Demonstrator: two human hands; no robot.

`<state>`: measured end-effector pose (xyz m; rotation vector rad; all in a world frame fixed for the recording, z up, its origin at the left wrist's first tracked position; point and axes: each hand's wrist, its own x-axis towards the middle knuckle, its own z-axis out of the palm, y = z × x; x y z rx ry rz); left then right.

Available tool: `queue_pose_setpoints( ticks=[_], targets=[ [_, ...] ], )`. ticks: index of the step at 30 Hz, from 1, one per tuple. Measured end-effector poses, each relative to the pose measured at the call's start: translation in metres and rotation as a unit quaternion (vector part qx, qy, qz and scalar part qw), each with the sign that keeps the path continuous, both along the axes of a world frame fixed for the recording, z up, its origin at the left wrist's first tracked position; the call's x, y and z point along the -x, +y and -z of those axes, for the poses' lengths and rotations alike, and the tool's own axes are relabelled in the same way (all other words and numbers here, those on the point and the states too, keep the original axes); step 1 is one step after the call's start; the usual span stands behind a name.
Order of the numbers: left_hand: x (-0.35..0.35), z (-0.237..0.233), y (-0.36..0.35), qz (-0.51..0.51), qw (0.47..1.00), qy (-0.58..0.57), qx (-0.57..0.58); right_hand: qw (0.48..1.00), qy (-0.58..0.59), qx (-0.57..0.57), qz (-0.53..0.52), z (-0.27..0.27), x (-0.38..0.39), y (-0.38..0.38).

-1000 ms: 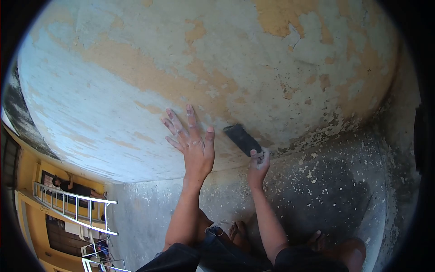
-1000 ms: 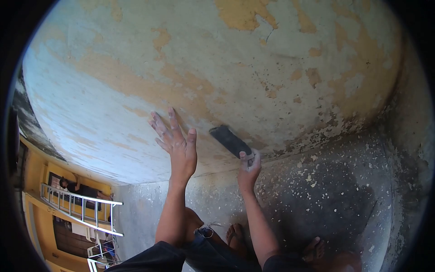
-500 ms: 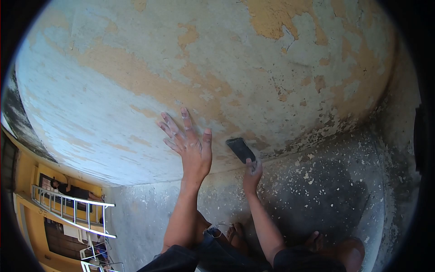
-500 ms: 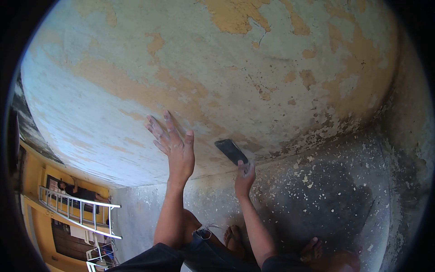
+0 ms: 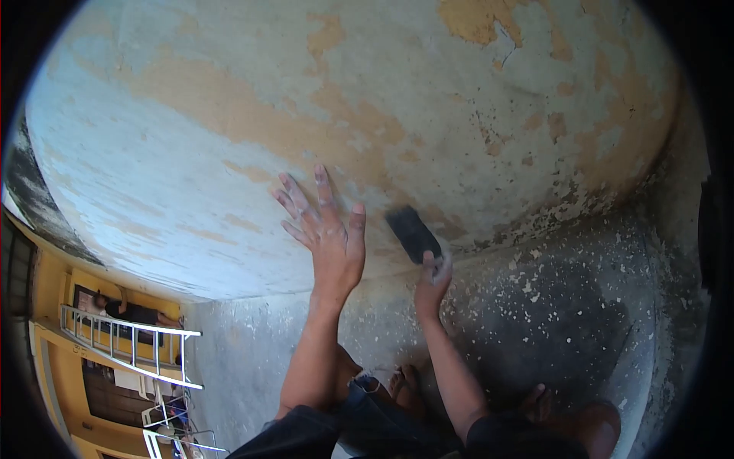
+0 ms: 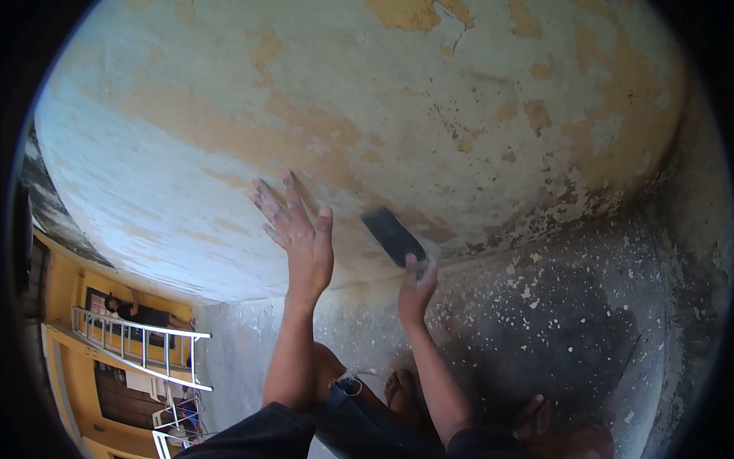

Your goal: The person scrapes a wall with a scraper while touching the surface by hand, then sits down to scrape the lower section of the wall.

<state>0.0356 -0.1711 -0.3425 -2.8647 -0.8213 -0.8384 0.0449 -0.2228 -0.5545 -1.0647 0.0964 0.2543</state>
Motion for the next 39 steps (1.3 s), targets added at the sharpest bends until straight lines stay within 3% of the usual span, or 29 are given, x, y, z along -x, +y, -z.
queue_pose_setpoints(
  ticks=[4, 8, 11, 13, 17, 19, 22, 23, 25, 26, 28, 30, 32, 34, 36, 37, 39],
  targets=[
    [-0.003, 0.0, -0.001, 0.008, 1.0, -0.004, -0.008, 1.0, -0.03, 0.004, 0.001, -0.005, -0.006, 0.0],
    [-0.009, -0.005, -0.004, -0.009, 1.0, 0.012, -0.014, 0.997, -0.035, 0.057, 0.028, 0.029, 0.01, 0.011],
    [0.002, -0.003, -0.006, -0.014, 1.0, 0.024, 0.011, 0.994, -0.007, 0.113, -0.005, 0.007, 0.004, -0.004],
    [0.0, -0.005, -0.004, -0.008, 0.999, 0.031, -0.011, 0.996, -0.06, 0.062, 0.024, -0.013, -0.011, -0.003],
    [-0.002, -0.005, -0.005, -0.011, 0.999, 0.03, -0.021, 0.994, -0.04, 0.094, -0.024, 0.018, 0.001, 0.007],
    [-0.003, -0.004, -0.004, -0.023, 0.999, 0.035, -0.021, 0.997, -0.02, 0.071, 0.031, 0.006, 0.009, 0.008],
    [0.0, -0.007, -0.007, -0.02, 0.999, 0.038, -0.017, 0.994, -0.091, 0.053, 0.013, -0.017, 0.003, 0.009],
    [0.001, -0.004, -0.006, -0.02, 0.999, 0.039, -0.013, 0.998, -0.056, 0.005, -0.037, -0.031, 0.0, 0.004],
    [0.001, -0.002, -0.003, 0.067, 0.991, -0.104, -0.041, 0.999, -0.032, -0.021, -0.031, -0.03, 0.007, 0.002],
    [0.003, -0.005, -0.007, 0.071, 0.991, -0.107, -0.045, 0.998, -0.009, -0.05, -0.024, -0.031, 0.011, 0.002],
    [0.013, -0.012, -0.019, 0.147, 0.965, -0.148, -0.158, 0.995, 0.008, -0.096, -0.022, -0.048, 0.024, -0.005],
    [0.011, -0.007, -0.029, 0.183, 0.954, -0.181, -0.152, 0.991, 0.035, -0.128, -0.023, -0.068, 0.032, -0.011],
    [0.015, -0.004, -0.045, 0.237, 0.932, -0.271, 0.047, 0.975, 0.003, -0.218, -0.053, -0.091, 0.041, -0.017],
    [0.01, -0.004, -0.049, 0.224, 0.922, -0.308, 0.068, 0.973, -0.075, -0.178, -0.122, -0.109, 0.037, -0.025],
    [0.014, -0.011, -0.049, 0.224, 0.871, -0.344, 0.269, 0.962, -0.128, -0.159, -0.18, -0.119, 0.028, -0.026],
    [0.013, -0.013, -0.046, 0.231, 0.857, -0.354, 0.296, 0.943, -0.188, -0.143, -0.235, -0.12, 0.025, -0.026],
    [0.019, -0.016, -0.038, 0.185, 0.859, -0.327, 0.347, 0.93, -0.193, -0.147, -0.278, -0.115, 0.018, -0.024]
  ],
)
